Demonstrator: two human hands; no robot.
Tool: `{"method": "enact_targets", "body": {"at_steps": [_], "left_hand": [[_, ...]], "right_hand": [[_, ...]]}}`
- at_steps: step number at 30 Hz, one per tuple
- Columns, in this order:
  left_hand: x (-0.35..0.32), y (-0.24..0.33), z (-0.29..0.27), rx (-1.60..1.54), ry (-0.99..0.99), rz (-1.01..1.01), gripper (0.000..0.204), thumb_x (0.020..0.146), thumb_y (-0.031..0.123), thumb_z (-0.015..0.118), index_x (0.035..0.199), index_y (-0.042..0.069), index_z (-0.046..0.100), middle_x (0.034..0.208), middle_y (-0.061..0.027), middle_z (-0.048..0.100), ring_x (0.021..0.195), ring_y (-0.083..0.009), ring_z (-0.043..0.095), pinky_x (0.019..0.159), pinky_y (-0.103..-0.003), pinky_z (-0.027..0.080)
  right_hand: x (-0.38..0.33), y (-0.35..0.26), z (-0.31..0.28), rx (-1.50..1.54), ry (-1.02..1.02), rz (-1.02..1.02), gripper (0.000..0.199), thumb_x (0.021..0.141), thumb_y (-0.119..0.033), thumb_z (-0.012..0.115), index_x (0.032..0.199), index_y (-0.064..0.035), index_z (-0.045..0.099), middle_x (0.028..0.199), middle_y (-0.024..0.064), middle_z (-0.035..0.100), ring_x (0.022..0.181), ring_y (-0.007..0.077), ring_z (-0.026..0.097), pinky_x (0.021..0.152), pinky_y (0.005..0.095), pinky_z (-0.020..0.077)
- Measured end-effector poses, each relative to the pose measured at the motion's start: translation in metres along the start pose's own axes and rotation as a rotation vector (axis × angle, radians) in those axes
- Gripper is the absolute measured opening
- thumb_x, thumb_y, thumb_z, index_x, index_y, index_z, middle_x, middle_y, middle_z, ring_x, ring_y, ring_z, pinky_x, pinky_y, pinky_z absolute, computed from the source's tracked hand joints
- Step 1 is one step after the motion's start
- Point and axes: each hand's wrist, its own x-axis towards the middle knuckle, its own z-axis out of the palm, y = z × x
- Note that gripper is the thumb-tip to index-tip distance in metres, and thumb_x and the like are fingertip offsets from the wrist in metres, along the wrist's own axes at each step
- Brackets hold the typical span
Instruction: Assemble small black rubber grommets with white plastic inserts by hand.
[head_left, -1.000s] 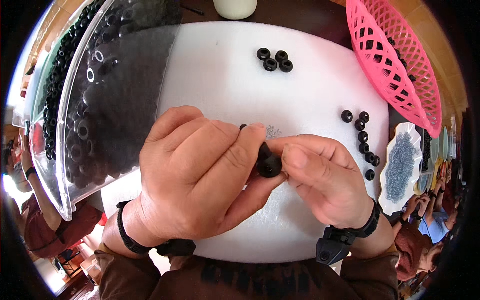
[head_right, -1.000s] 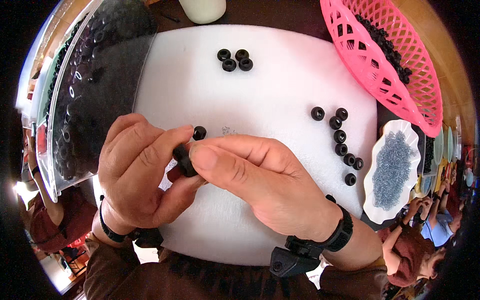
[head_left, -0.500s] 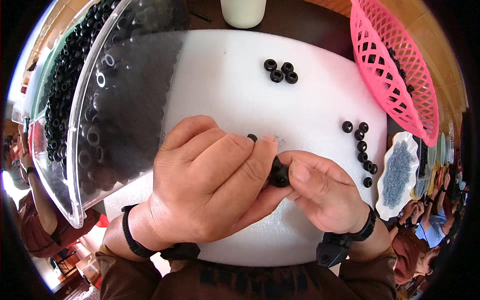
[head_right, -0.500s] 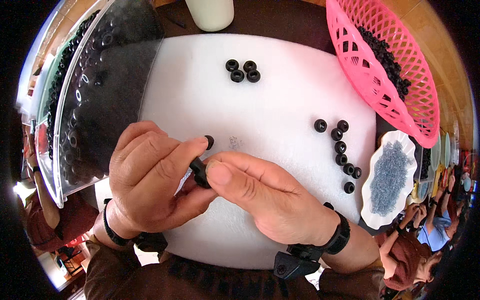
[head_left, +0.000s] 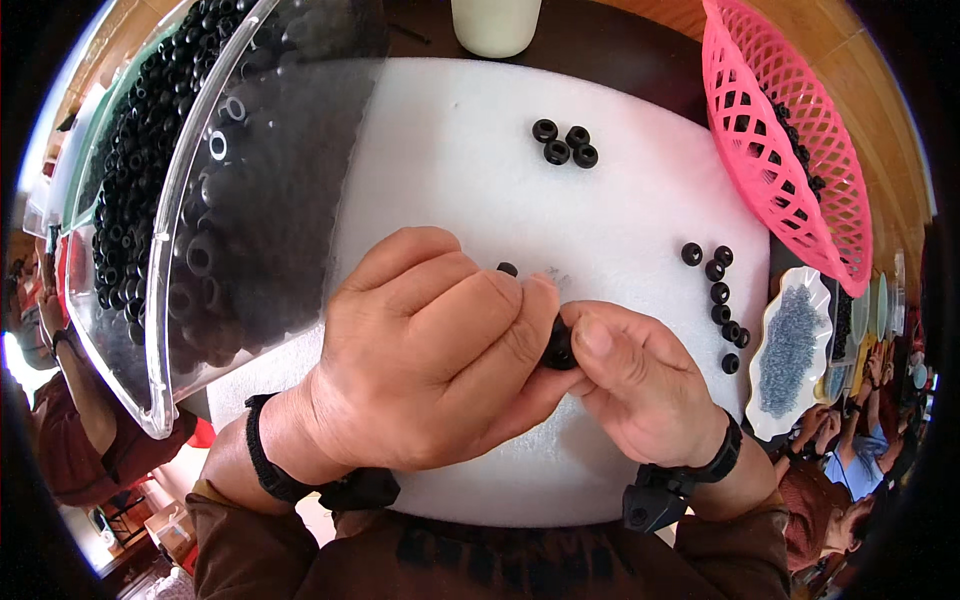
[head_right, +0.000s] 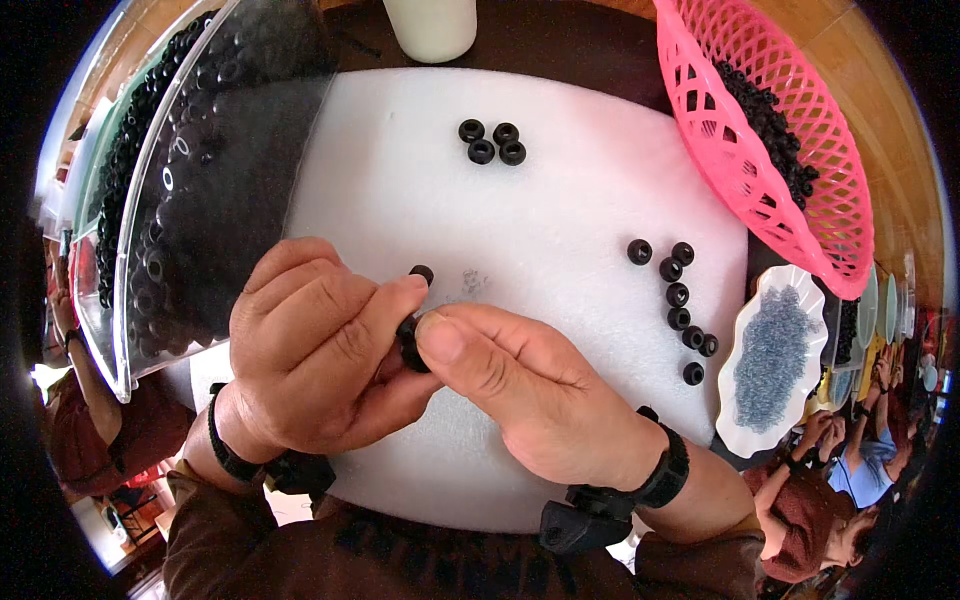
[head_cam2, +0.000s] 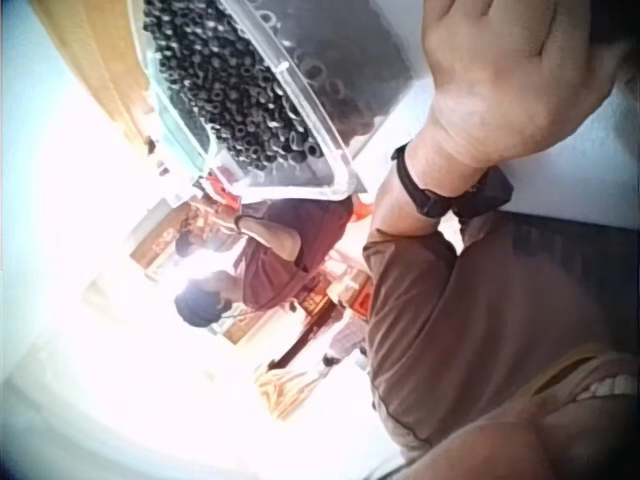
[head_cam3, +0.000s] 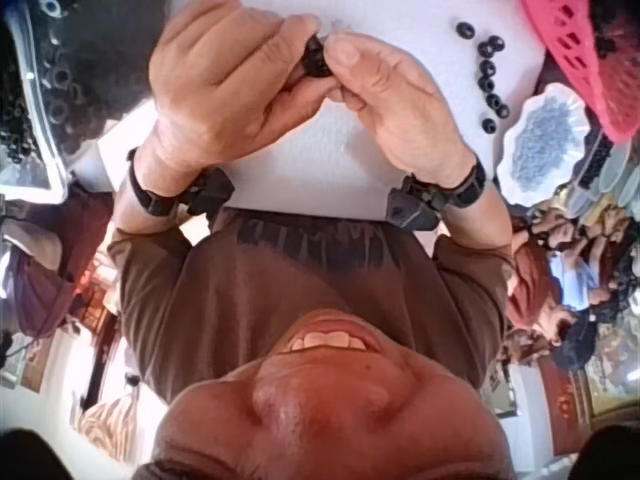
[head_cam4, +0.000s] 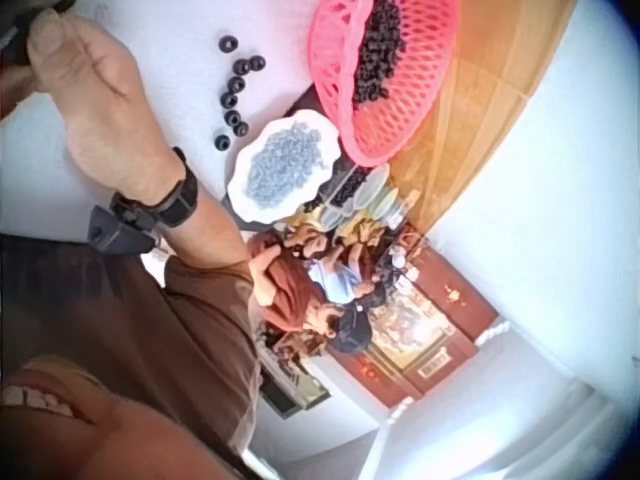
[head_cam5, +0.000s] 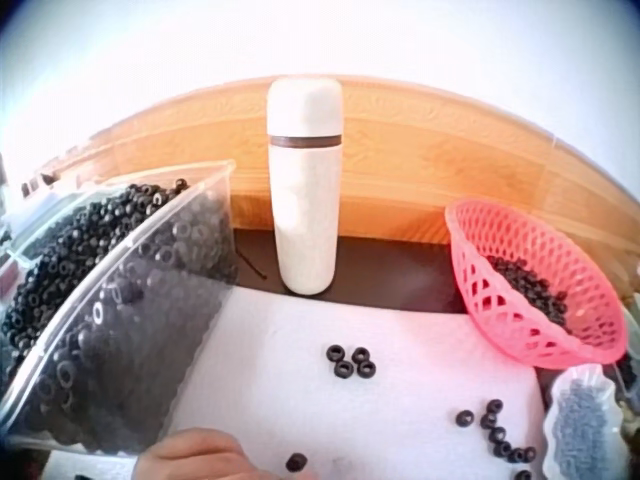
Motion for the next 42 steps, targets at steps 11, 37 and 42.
{"method": "enact_targets", "body": {"at_steps": [11,37,42], "left_hand": [[0.003,0.005,-0.008,0.175,-0.035,0.130,0.039,0.071,0.030,0.072,0.085,-0.005,0.064,0.066,-0.0048,0.054,0.054,-0.0169,0.052,0.052,-0.032,0.044],[0.004,0.010,-0.005,0.174,-0.023,0.170,0.035,0.070,0.028,0.073,0.085,-0.003,0.066,0.068,-0.0043,0.054,0.056,-0.0166,0.052,0.054,-0.032,0.044],[0.003,0.002,0.004,0.058,0.051,0.112,0.036,0.069,0.027,0.073,0.088,-0.003,0.066,0.069,-0.0053,0.054,0.056,-0.0172,0.052,0.054,-0.033,0.044]], "right_hand": [[-0.004,-0.001,0.014,0.095,0.043,-0.066,0.032,0.098,-0.028,0.043,0.101,0.0005,0.057,0.086,-0.0048,0.049,0.077,0.0013,0.038,0.070,0.0169,0.0340],[-0.007,0.008,0.009,0.121,-0.002,-0.101,0.033,0.097,-0.029,0.044,0.100,0.0008,0.058,0.086,-0.0041,0.054,0.079,0.0025,0.044,0.074,0.0179,0.0371],[-0.006,0.007,0.011,0.123,0.062,-0.132,0.036,0.097,-0.029,0.043,0.107,0.0035,0.057,0.093,0.0010,0.059,0.086,0.0052,0.050,0.081,0.0201,0.0396]]}}
